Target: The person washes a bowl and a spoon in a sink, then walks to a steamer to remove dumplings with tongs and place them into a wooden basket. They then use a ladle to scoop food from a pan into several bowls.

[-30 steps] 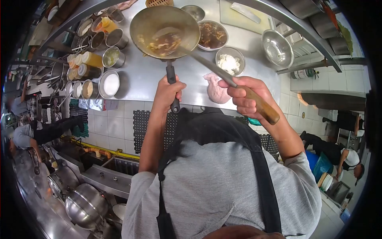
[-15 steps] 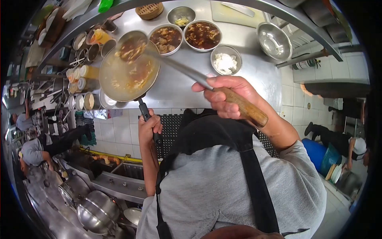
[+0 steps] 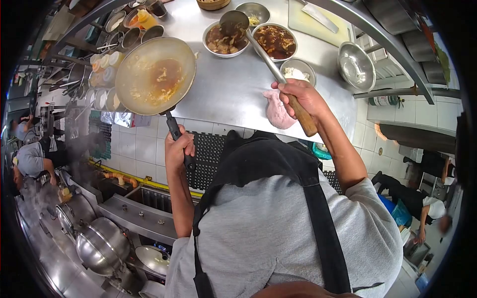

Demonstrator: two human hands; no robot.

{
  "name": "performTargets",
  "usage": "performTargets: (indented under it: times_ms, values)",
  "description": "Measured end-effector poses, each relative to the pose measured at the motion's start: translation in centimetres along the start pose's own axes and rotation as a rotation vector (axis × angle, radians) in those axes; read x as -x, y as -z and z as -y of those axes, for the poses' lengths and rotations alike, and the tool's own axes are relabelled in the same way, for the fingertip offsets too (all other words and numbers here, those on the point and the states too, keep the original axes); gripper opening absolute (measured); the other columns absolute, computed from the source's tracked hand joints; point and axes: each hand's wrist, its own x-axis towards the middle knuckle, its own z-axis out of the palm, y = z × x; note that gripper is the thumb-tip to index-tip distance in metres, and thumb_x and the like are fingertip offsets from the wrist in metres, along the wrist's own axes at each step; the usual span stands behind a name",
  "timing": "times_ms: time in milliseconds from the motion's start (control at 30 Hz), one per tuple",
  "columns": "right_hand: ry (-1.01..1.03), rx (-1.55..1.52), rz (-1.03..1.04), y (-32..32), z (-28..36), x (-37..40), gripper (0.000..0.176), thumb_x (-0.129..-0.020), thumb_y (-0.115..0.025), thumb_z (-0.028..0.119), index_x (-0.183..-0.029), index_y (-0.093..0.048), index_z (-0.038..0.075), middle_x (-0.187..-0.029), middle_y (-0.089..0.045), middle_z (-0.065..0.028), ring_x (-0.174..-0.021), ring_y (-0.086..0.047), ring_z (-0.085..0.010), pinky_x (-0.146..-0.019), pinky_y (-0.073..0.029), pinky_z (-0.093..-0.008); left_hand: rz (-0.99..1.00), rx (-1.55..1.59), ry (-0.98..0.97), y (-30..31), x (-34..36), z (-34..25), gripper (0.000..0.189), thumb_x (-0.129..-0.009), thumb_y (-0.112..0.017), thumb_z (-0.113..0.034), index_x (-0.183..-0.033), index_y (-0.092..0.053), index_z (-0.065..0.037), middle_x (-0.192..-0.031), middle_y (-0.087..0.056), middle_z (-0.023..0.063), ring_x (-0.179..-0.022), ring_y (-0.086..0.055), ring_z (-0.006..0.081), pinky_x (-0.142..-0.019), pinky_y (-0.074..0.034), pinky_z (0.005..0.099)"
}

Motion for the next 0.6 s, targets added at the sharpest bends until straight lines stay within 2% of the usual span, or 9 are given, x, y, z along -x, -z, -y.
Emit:
performTargets:
  times_ms: [200,267,500,600]
  values:
    - [0.011,0.159,-0.012,-0.3,-1.2,0.3,0.029,-0.099,-0.063,0.018,-0.119,-0.062,-0.004,-0.071,-0.058,-0.0014,-0.047,-0.055,-0.0117,-0.046,-0.046,-0.0263,0.033,-0.004,0.009,0.7,-0.6,0.4,0.017,-0.090,-0.057,0.002,-0.102,-0.049,-0.007,-0.058,-0.047,0.0001,-0.043,-0.043,0.0092,-0.043,-0.042,0.0269]
    - [0.023,0.318,-0.062,-0.9,-1.3,0.3,0.026,-0.098,-0.065,0.018,-0.117,-0.063,-0.001,-0.070,-0.058,-0.0010,-0.048,-0.055,-0.0112,-0.046,-0.046,-0.0266,0.048,-0.015,0.011,0.9,-0.9,0.7,0.017,-0.089,-0.058,0.002,-0.101,-0.049,-0.007,-0.058,-0.047,0.0001,-0.043,-0.043,0.0095,-0.043,-0.043,0.0271]
    - [0.106,0.377,-0.061,-1.9,-1.7,1.2,0.028,-0.100,-0.064,0.017,-0.120,-0.063,-0.003,-0.069,-0.057,-0.0009,-0.048,-0.054,-0.0107,-0.045,-0.045,-0.0267,0.052,-0.080,0.053,-0.7,-1.7,0.8,0.020,-0.087,-0.063,0.002,-0.097,-0.048,-0.007,-0.058,-0.047,0.0002,-0.044,-0.045,0.0107,-0.044,-0.043,0.0279]
    - [0.134,0.259,-0.016,-2.6,-0.8,2.4,0.029,-0.101,-0.063,0.016,-0.122,-0.062,-0.004,-0.068,-0.056,-0.0010,-0.047,-0.054,-0.0106,-0.044,-0.045,-0.0263,0.090,-0.082,0.056,-2.0,-2.3,0.8,0.021,-0.086,-0.065,0.001,-0.094,-0.047,-0.007,-0.059,-0.048,-0.0001,-0.045,-0.046,0.0102,-0.044,-0.044,0.0275]
